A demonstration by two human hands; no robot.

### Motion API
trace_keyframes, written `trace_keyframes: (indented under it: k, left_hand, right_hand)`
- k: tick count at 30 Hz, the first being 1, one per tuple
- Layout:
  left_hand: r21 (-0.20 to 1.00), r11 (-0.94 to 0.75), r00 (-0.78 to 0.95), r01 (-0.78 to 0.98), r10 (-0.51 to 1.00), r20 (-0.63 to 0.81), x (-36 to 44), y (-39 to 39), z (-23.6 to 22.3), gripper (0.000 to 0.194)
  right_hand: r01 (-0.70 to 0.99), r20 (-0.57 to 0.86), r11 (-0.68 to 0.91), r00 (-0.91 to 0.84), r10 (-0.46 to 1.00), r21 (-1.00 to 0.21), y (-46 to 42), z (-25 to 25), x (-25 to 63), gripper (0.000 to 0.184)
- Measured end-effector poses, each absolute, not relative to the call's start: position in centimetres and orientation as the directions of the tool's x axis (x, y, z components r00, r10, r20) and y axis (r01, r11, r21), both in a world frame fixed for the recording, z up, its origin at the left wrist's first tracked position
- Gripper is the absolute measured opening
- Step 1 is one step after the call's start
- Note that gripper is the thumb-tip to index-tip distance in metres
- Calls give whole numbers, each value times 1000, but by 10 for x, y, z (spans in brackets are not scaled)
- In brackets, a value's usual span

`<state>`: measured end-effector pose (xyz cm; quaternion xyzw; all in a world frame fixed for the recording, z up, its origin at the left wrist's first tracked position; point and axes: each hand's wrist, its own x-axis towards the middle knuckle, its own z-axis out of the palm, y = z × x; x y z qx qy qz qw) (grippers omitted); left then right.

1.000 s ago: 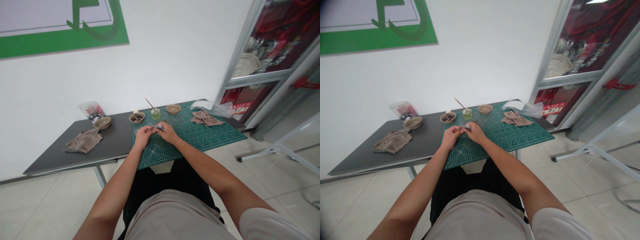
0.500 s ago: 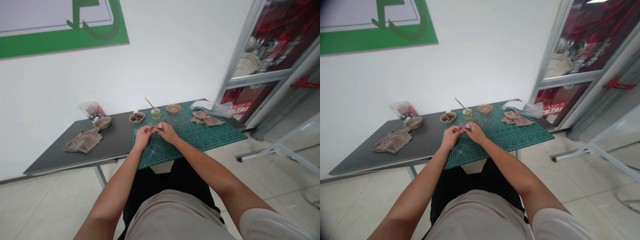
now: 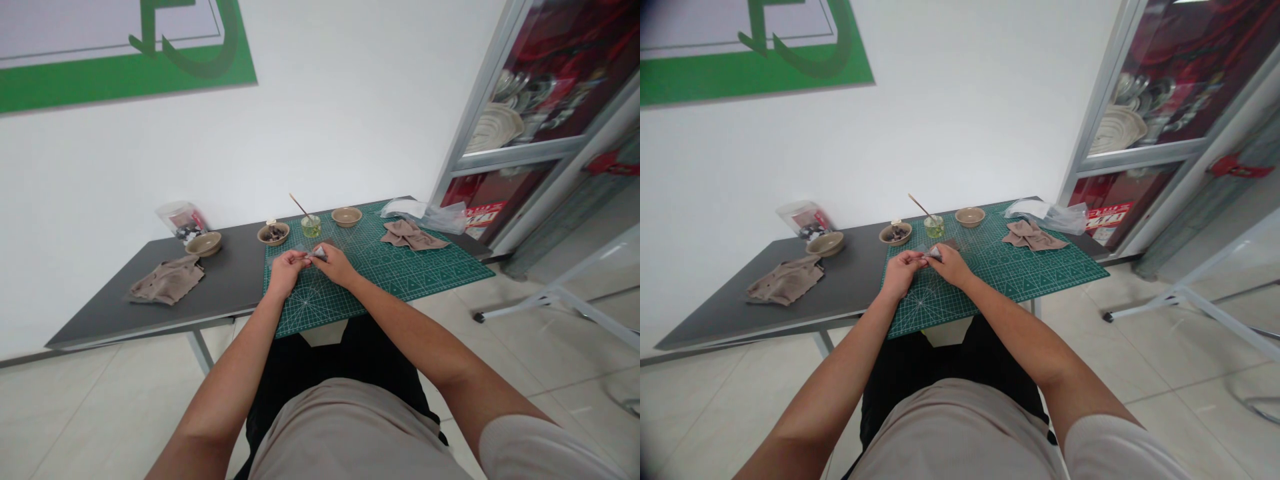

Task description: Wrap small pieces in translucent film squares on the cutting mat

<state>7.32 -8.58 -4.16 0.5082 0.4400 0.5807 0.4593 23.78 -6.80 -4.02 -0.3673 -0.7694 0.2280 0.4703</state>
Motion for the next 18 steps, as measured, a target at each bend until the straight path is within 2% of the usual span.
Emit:
trace_keyframes:
  k: [7,18]
  left_hand:
    - [973,-204,-85,-107,977,196,74,-85,-41,31]
    - [977,-203,-72,-60,977,199,74,-89,-38,27]
  right_hand:
    - [346,564,590,-183,805,-730,-65,-42,237,12]
    - [354,544,625,-308,781,-696,-65,-42,237,11]
